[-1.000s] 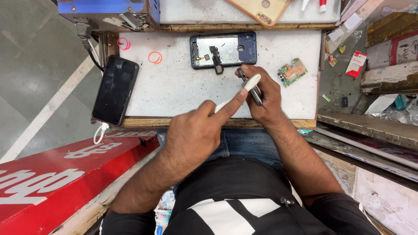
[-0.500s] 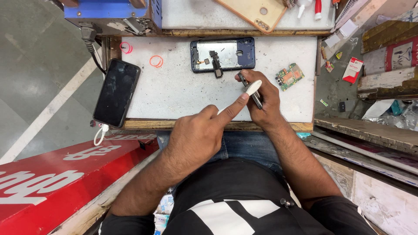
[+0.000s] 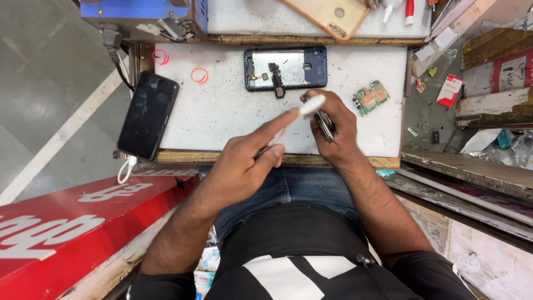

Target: The person repairs a smartphone at a cluttered workbench. They pry at the phone's frame, remove the back cover and battery, spray liquid and wipe the device with a cloth, scrub parts with a toothbrush, then reassemble the phone by pressing the cover back onto the body.

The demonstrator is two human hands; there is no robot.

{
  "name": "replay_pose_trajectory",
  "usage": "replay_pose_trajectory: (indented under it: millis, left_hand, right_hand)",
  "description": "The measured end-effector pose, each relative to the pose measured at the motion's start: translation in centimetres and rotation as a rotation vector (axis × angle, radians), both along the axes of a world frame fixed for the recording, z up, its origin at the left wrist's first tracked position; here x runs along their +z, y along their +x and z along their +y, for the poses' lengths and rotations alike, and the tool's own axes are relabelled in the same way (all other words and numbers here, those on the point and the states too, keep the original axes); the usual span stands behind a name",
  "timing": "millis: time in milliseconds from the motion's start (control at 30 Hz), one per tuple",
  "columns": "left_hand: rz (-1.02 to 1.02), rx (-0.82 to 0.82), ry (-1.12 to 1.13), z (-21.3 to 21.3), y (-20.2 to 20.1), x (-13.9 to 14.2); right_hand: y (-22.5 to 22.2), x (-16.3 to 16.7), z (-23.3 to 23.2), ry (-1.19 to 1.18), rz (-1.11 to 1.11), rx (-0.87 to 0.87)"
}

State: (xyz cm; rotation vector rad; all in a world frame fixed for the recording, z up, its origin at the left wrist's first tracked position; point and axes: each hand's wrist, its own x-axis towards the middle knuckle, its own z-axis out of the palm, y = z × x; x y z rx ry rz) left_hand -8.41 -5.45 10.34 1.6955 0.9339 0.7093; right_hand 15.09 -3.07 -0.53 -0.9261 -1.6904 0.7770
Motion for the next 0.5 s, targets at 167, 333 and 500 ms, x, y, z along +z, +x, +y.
replay_pose_trajectory:
  millis: [167,333,500]
  left_hand:
    - [-0.041,0.022,-0.041,-0.7,0.6,-1.5]
    - [0.061,0.043,0.148,-0.7,1.7,-2.6]
    - [0.284,0.091,0.4,-0.6,1.3,-2.8]
  right_hand:
    - [0.0,0.3,-0.1,0.006,-0.009,-0.008]
    - [-0.2,0.5,0.1,0.03,-0.001,-0.008]
    - [-0.1,0.4,-0.1,0.007,-0.044,-0.021]
